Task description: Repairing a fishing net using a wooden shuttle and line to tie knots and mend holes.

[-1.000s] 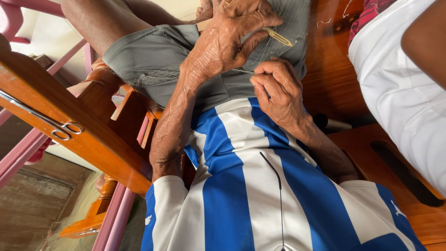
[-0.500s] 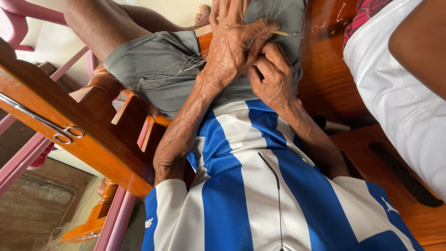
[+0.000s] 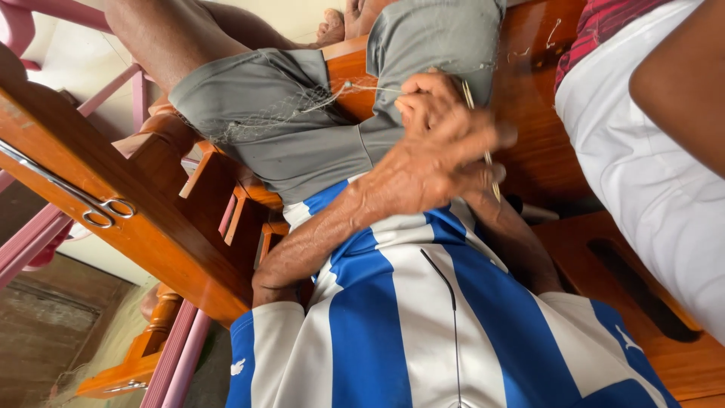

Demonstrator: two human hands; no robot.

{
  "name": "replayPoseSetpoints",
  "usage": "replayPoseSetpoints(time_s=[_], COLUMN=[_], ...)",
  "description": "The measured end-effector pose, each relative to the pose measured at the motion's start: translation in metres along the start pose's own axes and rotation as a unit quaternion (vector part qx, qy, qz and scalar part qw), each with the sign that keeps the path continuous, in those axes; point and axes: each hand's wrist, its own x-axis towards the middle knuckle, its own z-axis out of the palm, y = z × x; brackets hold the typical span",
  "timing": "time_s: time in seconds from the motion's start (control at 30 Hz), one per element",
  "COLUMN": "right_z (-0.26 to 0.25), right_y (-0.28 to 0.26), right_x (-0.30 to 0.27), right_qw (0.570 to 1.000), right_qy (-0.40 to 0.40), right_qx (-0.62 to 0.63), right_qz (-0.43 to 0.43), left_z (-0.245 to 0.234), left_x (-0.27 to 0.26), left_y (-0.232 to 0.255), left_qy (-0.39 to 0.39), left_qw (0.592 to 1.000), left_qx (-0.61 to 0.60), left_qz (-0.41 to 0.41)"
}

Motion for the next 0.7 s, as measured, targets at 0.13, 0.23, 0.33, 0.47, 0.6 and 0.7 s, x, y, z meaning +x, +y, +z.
replayPoseSetpoints(time_s=[0.13, 0.23, 0.33, 0.47, 0.6, 0.7], right_z=[0.034, 0.023, 0.019, 0.006, -0.006, -0.010], right_y=[-0.048, -0.032, -0.032, -0.023, -0.008, -0.025], right_x=[-0.024, -0.017, -0.023, -0.029, -0.020, -0.018], right_qw=[0.819, 0.837, 0.833, 0.941, 0.983, 0.980], right_qy=[0.226, 0.217, 0.257, 0.216, 0.134, 0.117], right_qx=[-0.400, -0.317, -0.331, -0.167, 0.121, 0.161], right_qz=[-0.343, -0.389, -0.363, -0.198, -0.013, 0.029], left_z=[-0.037, -0.048, -0.049, -0.027, -0.027, -0.015], left_x=[0.002, -0.011, -0.018, -0.025, -0.025, -0.033], left_y=[0.022, 0.028, 0.030, 0.031, 0.034, 0.016], left_qy=[0.072, 0.170, 0.184, 0.289, 0.261, 0.288], left_qw=[0.996, 0.984, 0.958, 0.818, 0.694, 0.662], left_qx=[0.023, -0.058, -0.193, -0.404, -0.557, -0.568], left_qz=[0.045, 0.012, -0.107, -0.289, -0.374, -0.396])
